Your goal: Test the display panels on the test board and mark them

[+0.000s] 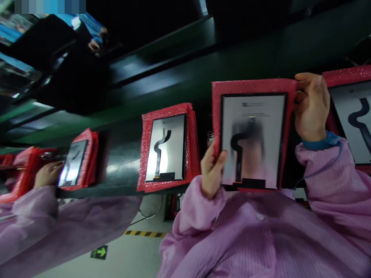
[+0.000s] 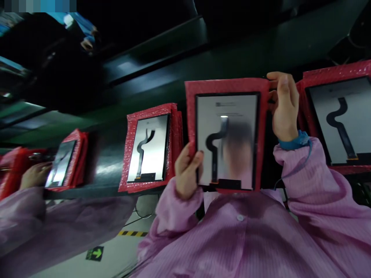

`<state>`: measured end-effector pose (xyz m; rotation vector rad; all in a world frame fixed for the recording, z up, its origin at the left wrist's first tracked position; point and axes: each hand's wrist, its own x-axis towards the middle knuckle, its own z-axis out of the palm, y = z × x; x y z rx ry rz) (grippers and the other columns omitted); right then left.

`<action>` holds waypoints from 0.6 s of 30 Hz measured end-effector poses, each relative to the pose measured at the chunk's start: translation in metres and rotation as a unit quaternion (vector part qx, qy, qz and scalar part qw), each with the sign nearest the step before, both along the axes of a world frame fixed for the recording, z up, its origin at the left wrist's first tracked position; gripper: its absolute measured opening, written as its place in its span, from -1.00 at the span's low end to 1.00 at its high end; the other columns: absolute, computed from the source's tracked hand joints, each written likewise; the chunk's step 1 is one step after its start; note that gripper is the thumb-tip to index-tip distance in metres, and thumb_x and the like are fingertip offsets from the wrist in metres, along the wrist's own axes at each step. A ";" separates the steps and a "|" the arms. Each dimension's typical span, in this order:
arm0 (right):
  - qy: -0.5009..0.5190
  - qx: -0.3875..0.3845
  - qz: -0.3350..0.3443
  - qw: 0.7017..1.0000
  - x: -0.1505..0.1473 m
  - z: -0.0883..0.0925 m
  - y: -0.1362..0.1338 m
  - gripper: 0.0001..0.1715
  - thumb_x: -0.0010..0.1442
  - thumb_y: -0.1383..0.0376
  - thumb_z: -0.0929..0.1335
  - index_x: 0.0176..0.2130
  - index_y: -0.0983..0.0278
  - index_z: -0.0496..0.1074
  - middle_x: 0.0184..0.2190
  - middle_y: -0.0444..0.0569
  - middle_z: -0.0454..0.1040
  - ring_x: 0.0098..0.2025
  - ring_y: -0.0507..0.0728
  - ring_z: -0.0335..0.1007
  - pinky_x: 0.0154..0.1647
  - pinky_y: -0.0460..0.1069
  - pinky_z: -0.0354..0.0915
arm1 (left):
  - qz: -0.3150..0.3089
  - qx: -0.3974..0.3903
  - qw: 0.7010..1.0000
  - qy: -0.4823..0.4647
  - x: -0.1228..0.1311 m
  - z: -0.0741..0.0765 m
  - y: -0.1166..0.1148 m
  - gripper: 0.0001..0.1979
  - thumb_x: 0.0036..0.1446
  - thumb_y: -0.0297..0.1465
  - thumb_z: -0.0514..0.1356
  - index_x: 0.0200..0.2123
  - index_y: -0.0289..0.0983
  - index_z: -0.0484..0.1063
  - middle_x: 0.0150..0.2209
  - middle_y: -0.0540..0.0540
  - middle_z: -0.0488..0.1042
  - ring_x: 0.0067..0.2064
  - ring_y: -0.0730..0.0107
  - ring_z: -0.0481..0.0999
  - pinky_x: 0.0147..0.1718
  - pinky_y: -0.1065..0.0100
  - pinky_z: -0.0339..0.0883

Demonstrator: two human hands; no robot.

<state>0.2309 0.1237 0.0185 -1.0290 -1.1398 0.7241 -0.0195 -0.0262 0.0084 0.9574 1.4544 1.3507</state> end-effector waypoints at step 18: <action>-0.465 -0.053 0.037 0.883 -0.036 -0.063 0.046 -0.07 0.30 0.28 0.35 0.51 0.21 -0.06 0.42 0.17 0.10 0.35 0.44 0.15 0.37 0.48 0.14 | 0.195 -0.088 0.927 0.308 -0.277 0.032 0.004 -0.47 -0.50 -0.06 0.60 -0.40 -0.12 0.58 -0.46 0.13 0.55 -0.39 0.47 0.47 -0.47 0.44 0.45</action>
